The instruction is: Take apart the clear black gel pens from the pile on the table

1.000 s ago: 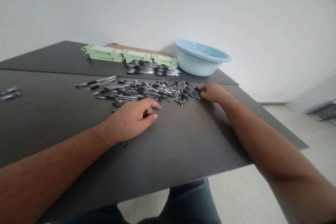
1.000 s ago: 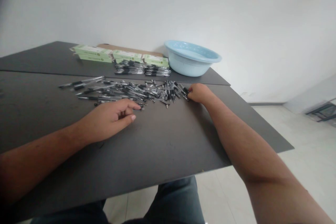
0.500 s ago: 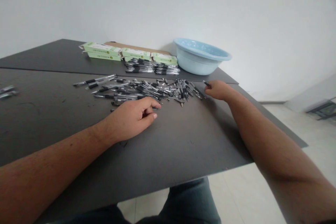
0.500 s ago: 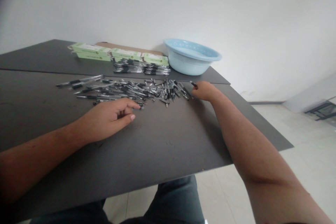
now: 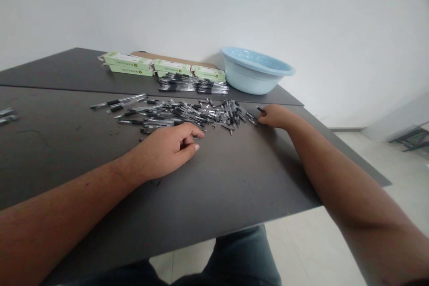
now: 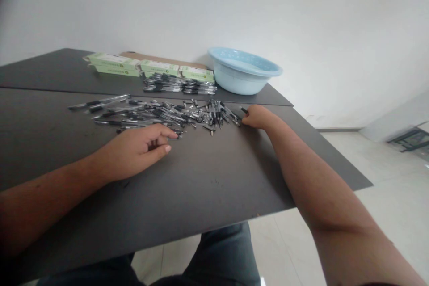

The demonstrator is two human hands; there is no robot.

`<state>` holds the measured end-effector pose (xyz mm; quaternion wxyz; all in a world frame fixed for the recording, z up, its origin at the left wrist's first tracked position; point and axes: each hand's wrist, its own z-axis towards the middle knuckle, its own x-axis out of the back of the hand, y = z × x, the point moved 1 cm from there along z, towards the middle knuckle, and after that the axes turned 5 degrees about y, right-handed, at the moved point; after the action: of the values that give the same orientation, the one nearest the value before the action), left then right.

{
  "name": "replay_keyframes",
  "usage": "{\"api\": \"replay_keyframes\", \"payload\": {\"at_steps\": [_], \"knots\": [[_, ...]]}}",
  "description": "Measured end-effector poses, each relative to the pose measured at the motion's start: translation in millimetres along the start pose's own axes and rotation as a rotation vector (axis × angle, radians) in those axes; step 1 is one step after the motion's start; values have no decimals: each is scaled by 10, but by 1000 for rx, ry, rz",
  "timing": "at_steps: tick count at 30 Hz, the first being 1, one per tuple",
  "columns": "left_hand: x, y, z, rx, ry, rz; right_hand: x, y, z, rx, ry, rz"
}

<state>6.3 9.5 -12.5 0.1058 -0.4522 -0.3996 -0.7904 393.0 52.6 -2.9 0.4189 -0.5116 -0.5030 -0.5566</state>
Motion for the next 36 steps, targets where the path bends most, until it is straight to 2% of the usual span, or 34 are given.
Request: {"api": "replay_keyframes", "payload": {"at_steps": [16, 28, 32, 36], "knots": [[-13, -36, -13, -15, 5, -13, 13, 57, -24, -12, -15, 101], [-4, -19, -11, -16, 1, -9, -29, 157, -58, -128, -29, 287], [0, -14, -15, -16, -3, -7, -27, 188, -68, -165, 6, 341], [-16, -28, -18, -23, 7, -18, 103, 118, -136, -153, 101, 392]]}}
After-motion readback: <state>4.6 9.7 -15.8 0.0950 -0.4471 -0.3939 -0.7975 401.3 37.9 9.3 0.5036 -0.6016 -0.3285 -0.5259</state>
